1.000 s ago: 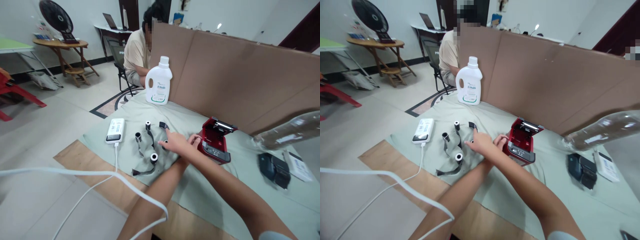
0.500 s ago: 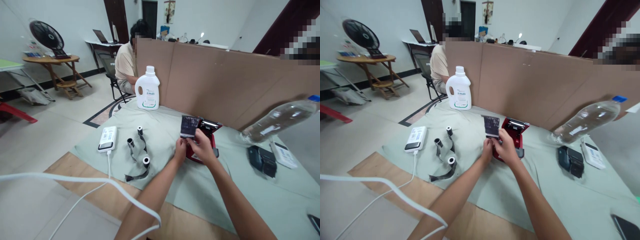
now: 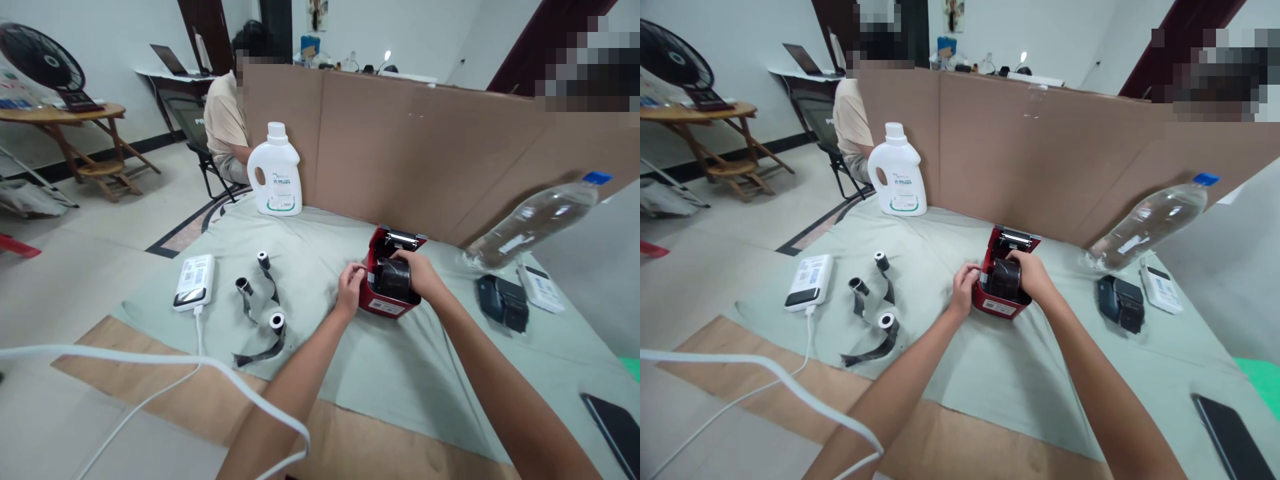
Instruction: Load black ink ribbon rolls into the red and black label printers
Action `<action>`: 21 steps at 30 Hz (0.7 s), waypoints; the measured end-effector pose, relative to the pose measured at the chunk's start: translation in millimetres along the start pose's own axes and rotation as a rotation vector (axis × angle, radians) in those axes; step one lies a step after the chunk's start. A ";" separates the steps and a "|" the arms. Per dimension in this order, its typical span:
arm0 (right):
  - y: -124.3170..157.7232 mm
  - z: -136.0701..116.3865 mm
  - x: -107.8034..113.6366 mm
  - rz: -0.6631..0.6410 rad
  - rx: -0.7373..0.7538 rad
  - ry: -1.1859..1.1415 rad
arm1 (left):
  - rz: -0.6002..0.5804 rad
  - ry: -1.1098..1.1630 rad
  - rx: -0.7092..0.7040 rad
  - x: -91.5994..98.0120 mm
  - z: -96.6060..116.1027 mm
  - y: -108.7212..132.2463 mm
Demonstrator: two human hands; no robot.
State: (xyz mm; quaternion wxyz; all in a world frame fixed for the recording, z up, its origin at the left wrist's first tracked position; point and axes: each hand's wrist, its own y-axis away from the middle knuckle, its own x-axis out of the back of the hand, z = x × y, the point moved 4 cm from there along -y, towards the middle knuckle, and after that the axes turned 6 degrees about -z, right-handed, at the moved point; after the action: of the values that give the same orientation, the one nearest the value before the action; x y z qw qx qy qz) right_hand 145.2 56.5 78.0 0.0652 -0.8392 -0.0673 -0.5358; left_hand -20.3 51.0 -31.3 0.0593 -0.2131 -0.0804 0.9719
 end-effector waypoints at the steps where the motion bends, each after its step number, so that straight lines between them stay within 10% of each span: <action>1: -3.0 -0.7 -0.9 -0.019 -0.011 0.041 | -0.004 0.003 -0.002 0.0 0.2 0.1; 11: 4.1 2.5 -4.3 -0.058 -0.052 0.059 | -0.034 -0.039 -0.099 0.4 5.0 2.9; 16: 54.4 6.5 0.5 0.097 0.071 -0.162 | -0.084 -0.419 -0.388 -5.2 29.7 18.5; 21: 102.0 -3.6 3.3 -0.047 0.220 -0.009 | -0.229 -0.861 -0.674 -21.7 38.8 34.6</action>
State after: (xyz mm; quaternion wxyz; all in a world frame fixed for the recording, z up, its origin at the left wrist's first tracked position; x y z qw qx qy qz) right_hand 162.1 -44.2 78.7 0.1440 -0.8274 -0.1459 -0.5229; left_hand -19.9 8.7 5.9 0.0550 0.2060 -0.4264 0.8790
